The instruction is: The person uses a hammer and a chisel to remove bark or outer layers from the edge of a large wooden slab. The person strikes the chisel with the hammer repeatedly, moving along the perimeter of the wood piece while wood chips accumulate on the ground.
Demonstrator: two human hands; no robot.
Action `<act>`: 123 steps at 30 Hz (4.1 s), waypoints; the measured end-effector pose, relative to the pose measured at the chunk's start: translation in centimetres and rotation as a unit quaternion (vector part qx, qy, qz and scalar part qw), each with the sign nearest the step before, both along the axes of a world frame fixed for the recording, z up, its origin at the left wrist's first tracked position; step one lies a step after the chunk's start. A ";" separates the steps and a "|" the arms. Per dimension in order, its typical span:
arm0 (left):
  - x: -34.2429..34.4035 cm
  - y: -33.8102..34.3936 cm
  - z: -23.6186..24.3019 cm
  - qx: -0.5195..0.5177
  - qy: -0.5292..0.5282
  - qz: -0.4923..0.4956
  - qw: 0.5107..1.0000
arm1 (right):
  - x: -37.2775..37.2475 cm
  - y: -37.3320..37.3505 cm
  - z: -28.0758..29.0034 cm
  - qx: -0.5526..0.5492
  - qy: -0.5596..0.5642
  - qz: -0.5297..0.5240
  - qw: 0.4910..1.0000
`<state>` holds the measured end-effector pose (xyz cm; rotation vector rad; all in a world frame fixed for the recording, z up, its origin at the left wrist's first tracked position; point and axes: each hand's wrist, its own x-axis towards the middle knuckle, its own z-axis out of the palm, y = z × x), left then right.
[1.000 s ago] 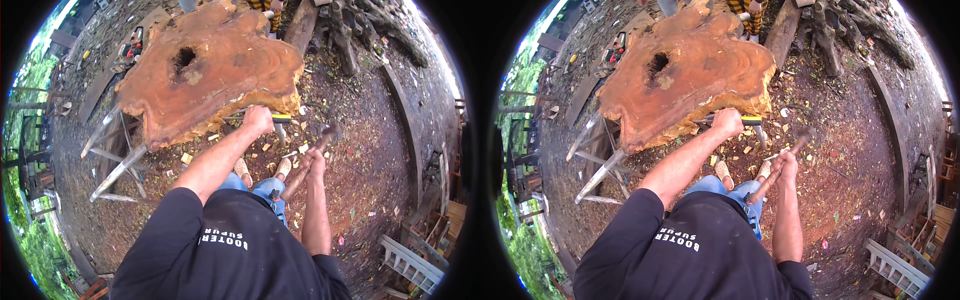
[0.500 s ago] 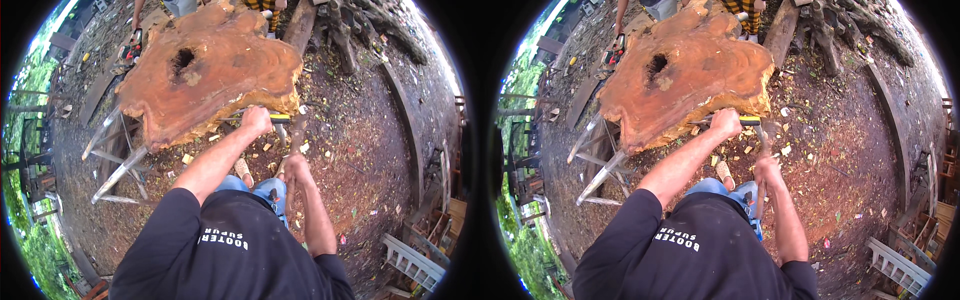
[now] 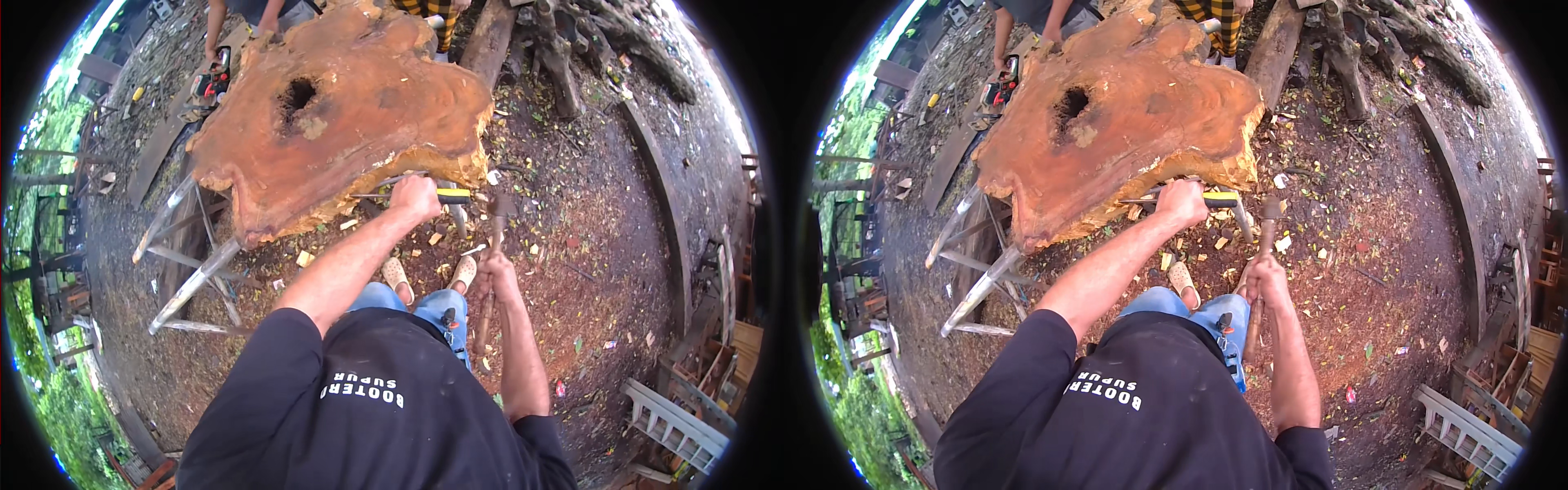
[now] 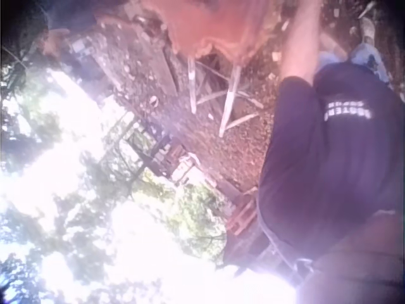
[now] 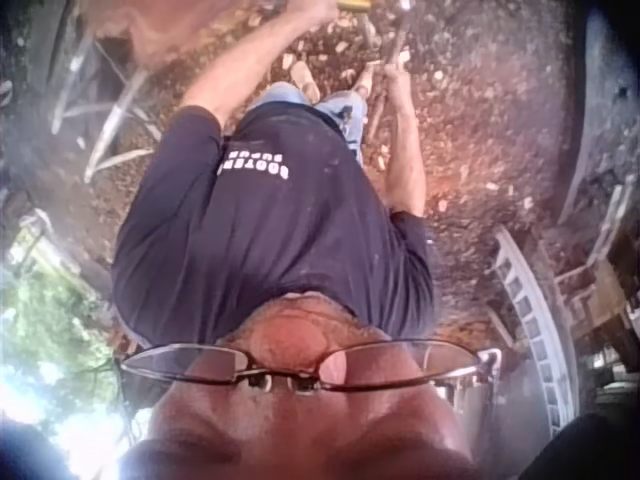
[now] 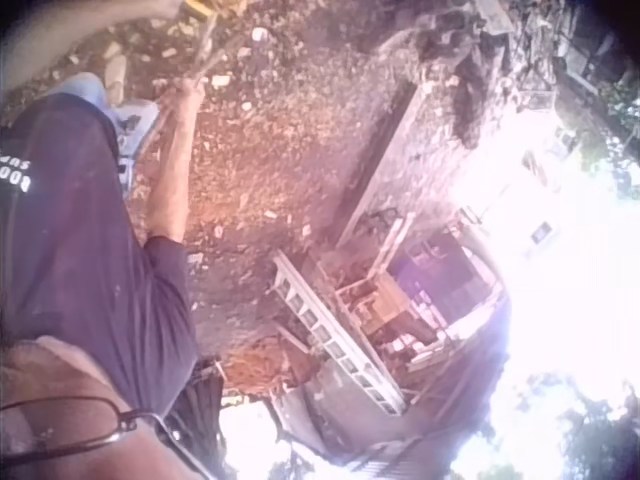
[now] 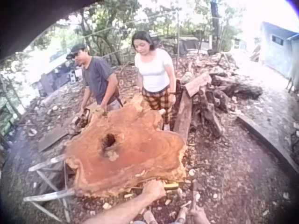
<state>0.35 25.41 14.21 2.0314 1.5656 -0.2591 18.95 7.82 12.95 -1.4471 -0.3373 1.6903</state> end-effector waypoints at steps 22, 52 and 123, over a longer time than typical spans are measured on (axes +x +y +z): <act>-1.1 -0.6 0.6 0.033 -0.028 0.007 0.999 | -0.6 -0.3 0.1 -0.013 -0.017 0.021 1.000; -1.0 -0.4 0.7 0.054 -0.042 0.016 0.998 | -3.9 0.2 0.2 0.002 -0.032 0.044 0.999; 1.3 -1.6 -2.8 0.011 0.021 -0.166 0.986 | -4.8 -2.0 -2.5 -0.023 0.000 0.005 1.000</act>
